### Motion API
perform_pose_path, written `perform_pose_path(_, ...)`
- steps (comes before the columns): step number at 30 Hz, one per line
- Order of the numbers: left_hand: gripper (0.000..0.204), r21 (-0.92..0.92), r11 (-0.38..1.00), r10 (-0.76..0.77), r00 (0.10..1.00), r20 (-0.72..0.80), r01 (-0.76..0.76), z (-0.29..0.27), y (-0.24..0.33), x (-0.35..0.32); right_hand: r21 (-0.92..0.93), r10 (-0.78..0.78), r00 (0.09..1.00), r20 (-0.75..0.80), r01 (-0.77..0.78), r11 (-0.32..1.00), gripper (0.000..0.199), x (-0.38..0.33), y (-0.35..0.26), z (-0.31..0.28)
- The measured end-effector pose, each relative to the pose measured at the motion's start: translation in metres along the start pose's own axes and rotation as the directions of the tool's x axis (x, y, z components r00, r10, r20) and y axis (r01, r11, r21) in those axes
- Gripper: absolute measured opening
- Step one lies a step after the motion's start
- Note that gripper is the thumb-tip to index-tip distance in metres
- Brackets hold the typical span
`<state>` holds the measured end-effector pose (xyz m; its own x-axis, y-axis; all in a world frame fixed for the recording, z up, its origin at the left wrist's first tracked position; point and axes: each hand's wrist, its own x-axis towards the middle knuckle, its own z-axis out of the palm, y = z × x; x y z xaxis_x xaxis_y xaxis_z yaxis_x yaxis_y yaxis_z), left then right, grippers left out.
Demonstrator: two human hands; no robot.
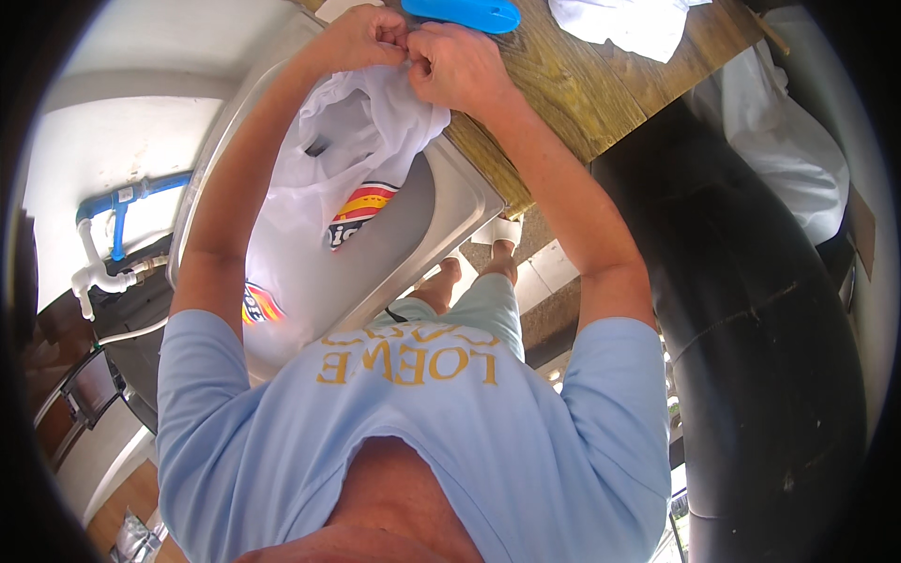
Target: The person washes white shirts by hand in a basin of soapy water, applying liquid detergent from a purple bottle and scrubbing the fabric before placing a shirt into a top-loading washing machine.
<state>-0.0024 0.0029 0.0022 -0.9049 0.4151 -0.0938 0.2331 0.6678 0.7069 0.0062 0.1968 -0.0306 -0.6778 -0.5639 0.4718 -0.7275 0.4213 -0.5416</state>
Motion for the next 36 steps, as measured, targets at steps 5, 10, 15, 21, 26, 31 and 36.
perform_pose_path(5,0.017,0.001,0.998,0.068,0.997,-0.022,-0.068,-0.001,-0.004,0.003,-0.011,0.001,1.0,0.004,-0.001,1.0,0.005,0.0,0.0,-0.001)
perform_pose_path(10,0.016,-0.021,1.0,0.003,1.0,0.004,-0.003,-0.001,0.0,0.003,-0.009,-0.012,1.0,-0.027,0.012,1.0,0.005,0.0,0.0,-0.001)
perform_pose_path(15,0.017,0.005,0.999,0.035,0.999,0.008,-0.035,-0.002,-0.008,0.004,-0.001,0.0,1.0,0.007,0.0,1.0,0.004,0.001,-0.001,0.0)
perform_pose_path(21,0.016,-0.057,0.998,0.025,0.999,0.026,-0.023,0.0,-0.003,0.005,-0.013,0.011,1.0,0.004,-0.011,1.0,0.005,-0.001,0.001,-0.001)
perform_pose_path(26,0.013,0.033,0.997,0.067,0.998,-0.004,-0.067,-0.004,0.0,-0.001,-0.012,0.002,1.0,0.011,-0.002,1.0,0.005,0.002,-0.002,-0.002)
perform_pose_path(31,0.022,0.151,0.988,0.069,0.982,-0.176,-0.042,-0.013,0.018,-0.047,0.158,0.076,0.996,0.05,-0.083,0.984,0.008,0.003,-0.01,-0.007)
perform_pose_path(36,0.018,-0.195,0.979,-0.138,0.914,-0.382,0.066,-0.044,0.048,-0.133,0.609,0.021,0.9,0.435,-0.312,0.729,0.019,0.013,-0.06,0.003)
